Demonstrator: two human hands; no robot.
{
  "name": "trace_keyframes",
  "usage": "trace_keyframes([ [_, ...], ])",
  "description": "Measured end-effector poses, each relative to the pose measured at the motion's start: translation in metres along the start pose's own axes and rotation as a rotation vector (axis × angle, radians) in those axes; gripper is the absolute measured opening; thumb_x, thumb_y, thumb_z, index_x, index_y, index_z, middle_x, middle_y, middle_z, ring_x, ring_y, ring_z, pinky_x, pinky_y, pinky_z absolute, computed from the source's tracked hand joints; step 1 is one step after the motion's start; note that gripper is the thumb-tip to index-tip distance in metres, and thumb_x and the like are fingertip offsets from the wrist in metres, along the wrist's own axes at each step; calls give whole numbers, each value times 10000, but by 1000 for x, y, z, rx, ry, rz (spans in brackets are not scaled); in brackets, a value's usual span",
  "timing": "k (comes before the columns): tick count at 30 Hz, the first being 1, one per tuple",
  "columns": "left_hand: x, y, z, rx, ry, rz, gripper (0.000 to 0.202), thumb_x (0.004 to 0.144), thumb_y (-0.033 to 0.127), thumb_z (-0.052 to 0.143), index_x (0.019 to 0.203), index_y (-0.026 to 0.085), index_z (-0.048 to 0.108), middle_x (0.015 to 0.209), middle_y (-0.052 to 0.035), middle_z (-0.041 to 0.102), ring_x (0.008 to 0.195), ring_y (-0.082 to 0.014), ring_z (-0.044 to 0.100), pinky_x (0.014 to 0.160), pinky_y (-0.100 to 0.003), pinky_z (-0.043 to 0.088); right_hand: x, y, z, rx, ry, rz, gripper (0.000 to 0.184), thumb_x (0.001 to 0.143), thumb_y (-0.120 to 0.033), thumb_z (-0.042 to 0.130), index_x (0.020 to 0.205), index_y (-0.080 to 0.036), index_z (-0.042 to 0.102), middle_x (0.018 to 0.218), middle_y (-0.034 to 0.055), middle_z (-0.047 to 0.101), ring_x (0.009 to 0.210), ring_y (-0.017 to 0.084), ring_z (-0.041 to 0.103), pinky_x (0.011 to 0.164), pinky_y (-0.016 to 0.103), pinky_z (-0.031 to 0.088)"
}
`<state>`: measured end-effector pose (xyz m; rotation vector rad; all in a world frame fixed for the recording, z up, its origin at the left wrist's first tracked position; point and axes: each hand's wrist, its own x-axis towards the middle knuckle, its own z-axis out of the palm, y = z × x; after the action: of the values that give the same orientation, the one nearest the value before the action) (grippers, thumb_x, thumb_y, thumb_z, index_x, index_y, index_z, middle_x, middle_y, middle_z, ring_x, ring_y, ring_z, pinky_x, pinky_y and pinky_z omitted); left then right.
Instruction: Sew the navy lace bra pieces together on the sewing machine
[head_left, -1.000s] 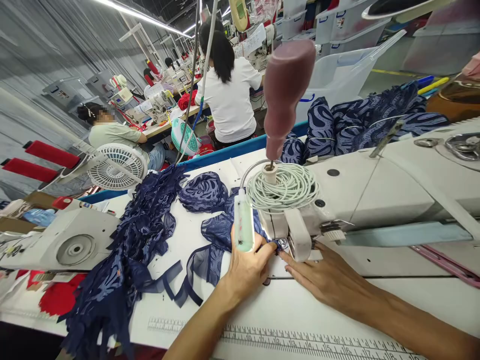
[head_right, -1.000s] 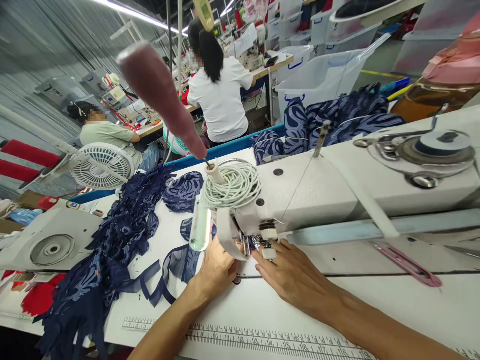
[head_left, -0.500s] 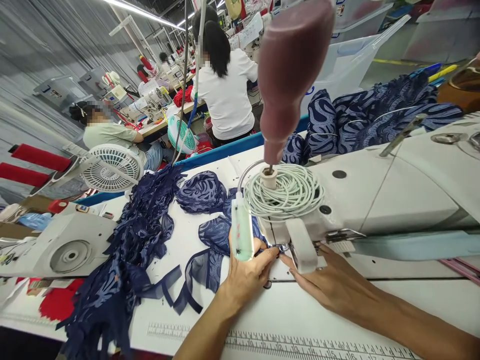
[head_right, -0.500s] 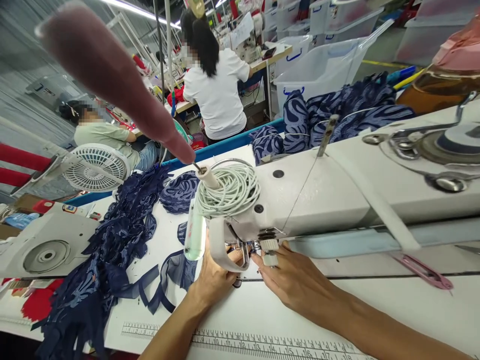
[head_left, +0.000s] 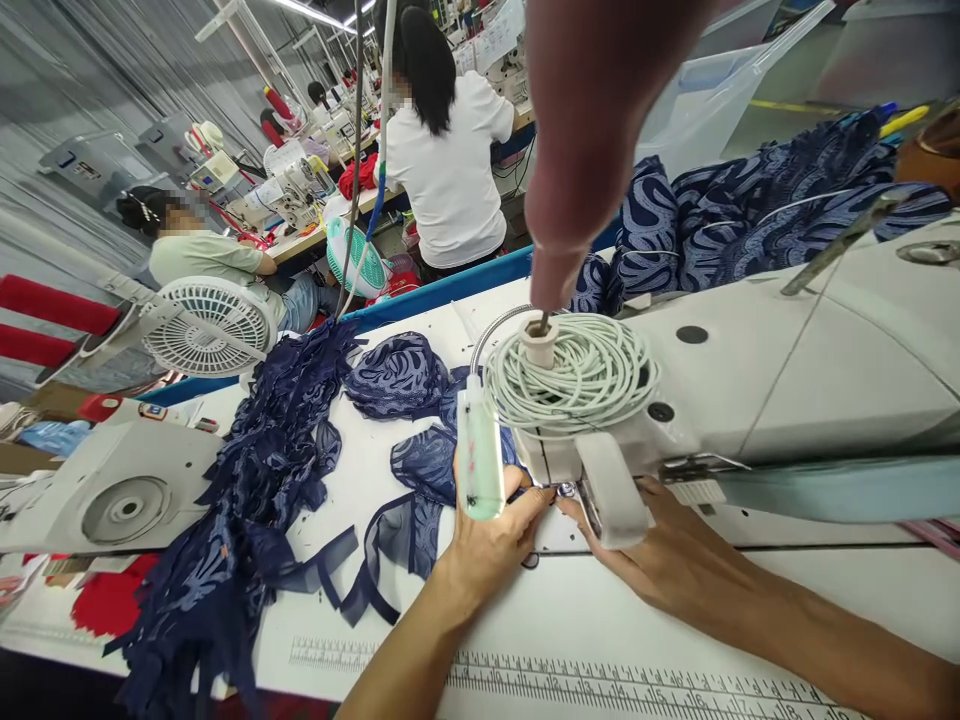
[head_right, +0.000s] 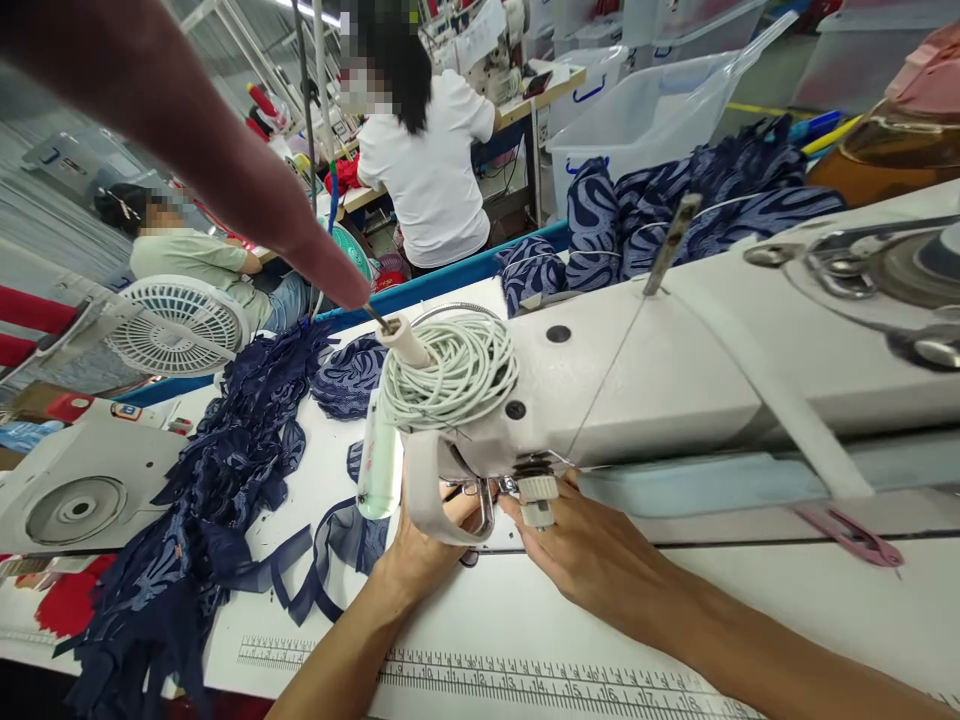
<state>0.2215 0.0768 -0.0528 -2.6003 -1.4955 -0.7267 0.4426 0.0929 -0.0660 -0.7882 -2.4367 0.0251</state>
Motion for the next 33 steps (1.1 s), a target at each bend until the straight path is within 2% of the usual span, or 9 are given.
trace_keyframes([
  [6, 3, -2, -2, -46, 29, 4, 212, 951, 141, 561, 1033, 253, 722, 784, 7, 682, 795, -184, 630, 1025, -450, 362, 2, 1, 0, -65, -23, -22, 414, 1001, -110, 348, 1165, -154, 725, 750, 86, 672, 725, 233, 585, 685, 368, 469],
  [11, 7, 0, -2, -178, -32, -119, 157, 973, 180, 570, 963, 233, 717, 854, 1, 722, 835, -173, 638, 955, -373, 412, 5, -4, -1, -23, -61, 34, 407, 1007, -142, 350, 1210, -167, 701, 631, 43, 624, 706, 228, 568, 752, 399, 429],
  [13, 8, 0, -1, -194, -45, -174, 139, 962, 186, 597, 945, 249, 720, 932, 3, 732, 924, -184, 633, 993, -378, 410, 5, -4, 0, 15, -57, 30, 407, 1005, -132, 351, 1218, -172, 696, 612, 33, 612, 702, 222, 561, 751, 396, 396],
  [16, 9, 0, 0, -200, -75, -244, 105, 957, 212, 632, 942, 273, 716, 992, 28, 722, 1054, -203, 600, 1138, -471, 305, 4, -4, 1, 75, -32, 0, 388, 1019, -134, 350, 1210, -168, 685, 732, 38, 659, 699, 192, 557, 737, 378, 361],
  [20, 9, 0, 1, -202, -136, -282, 102, 981, 241, 613, 949, 279, 702, 947, 48, 698, 1046, -192, 586, 1197, -561, 198, 4, -5, -1, 99, -31, -1, 338, 1024, -144, 372, 1139, -159, 690, 782, 25, 645, 696, 165, 555, 707, 352, 339],
  [23, 8, -1, 2, -211, -133, -286, 98, 982, 252, 614, 948, 284, 700, 950, 44, 693, 1052, -190, 585, 1207, -593, 178, 3, -5, -3, 91, -19, -14, 307, 1036, -163, 387, 1072, -176, 692, 760, 9, 628, 698, 153, 556, 717, 341, 335],
  [28, 8, -1, 3, -229, -120, -281, 101, 984, 250, 613, 937, 283, 696, 923, 42, 679, 1054, -195, 579, 1203, -648, 162, 1, 3, -2, 1, 83, -25, 285, 1054, -168, 399, 1081, -173, 683, 830, 25, 700, 753, 157, 609, 808, 354, 357],
  [33, 6, 1, 2, -201, -94, -260, 98, 983, 251, 614, 947, 280, 699, 911, 31, 677, 1039, -199, 577, 1191, -651, 198, 6, 6, 2, -65, 34, -28, 310, 1030, -139, 381, 1086, -163, 685, 853, 38, 712, 668, 163, 557, 740, 358, 348],
])
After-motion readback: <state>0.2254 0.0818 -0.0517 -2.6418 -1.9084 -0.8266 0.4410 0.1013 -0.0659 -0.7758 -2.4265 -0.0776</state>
